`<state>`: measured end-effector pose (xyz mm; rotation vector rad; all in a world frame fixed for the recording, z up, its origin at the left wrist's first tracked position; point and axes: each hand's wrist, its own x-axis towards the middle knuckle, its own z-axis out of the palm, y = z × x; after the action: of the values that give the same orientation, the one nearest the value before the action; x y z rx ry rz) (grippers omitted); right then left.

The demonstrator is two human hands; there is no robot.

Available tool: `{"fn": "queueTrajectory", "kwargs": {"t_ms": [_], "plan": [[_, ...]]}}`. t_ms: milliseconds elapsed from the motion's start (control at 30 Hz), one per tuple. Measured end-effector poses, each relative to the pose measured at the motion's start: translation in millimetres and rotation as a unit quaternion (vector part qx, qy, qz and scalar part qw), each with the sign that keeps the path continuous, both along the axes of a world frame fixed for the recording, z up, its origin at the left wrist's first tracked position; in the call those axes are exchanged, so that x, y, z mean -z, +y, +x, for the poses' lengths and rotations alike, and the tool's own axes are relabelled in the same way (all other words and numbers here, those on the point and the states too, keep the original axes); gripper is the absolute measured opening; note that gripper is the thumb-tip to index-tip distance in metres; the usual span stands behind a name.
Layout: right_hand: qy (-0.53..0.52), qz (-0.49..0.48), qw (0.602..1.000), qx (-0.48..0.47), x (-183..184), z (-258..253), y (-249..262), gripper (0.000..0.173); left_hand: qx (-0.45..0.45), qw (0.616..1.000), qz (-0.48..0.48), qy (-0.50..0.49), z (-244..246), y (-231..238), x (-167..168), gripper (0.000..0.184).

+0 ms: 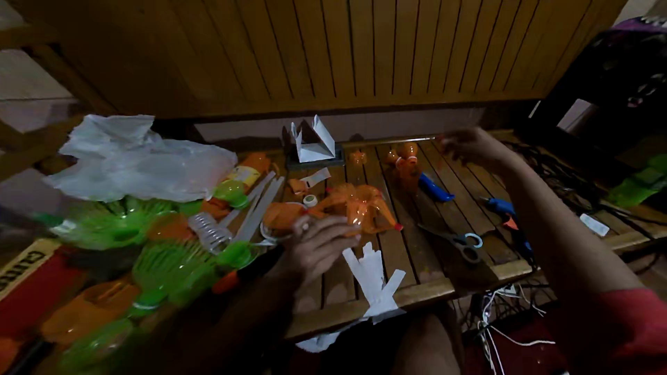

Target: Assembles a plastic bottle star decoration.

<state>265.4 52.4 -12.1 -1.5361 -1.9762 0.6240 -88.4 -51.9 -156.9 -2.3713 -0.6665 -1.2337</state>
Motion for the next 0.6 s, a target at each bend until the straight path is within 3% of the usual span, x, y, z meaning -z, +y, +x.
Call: {"fn": "queueTrajectory", "kwargs": {"t_ms": [67,100,200,267,400,467,600], "plan": [[-0.192,-0.037,0.98,0.023,-7.1,-6.7,-3.7,0.048,-0.002,0.994,-0.013,-0.106,2.1,8.7,-21.9,0.02],[-0.23,-0.045,0.971,0.047,-8.7,-6.0,-8.8,0.055,-0.015,0.988,-0.034,-0.148,2.2,8.9,-37.7,0.018],[-0.222,-0.016,0.962,0.16,-6.0,17.9,-49.6,0.051,-0.046,0.964,-0.135,-0.225,6.3,-4.9,-89.1,0.021],[-0.208,-0.039,0.942,0.262,14.7,39.5,-89.0,0.055,-0.052,0.942,-0.21,-0.255,11.7,-14.0,-107.3,0.024],[-0.224,-0.174,0.905,0.317,76.0,67.9,-115.4,0.061,-0.047,0.911,-0.328,-0.247,35.5,-14.4,-93.1,0.034],[-0.206,-0.14,0.914,0.32,99.1,72.3,-117.2,0.056,-0.026,0.901,-0.36,-0.24,41.3,-3.0,-78.3,0.033],[-0.145,-0.088,0.938,0.301,114.8,87.0,-115.3,0.05,-0.003,0.898,-0.367,-0.244,37.3,16.0,-65.7,0.013]]}}
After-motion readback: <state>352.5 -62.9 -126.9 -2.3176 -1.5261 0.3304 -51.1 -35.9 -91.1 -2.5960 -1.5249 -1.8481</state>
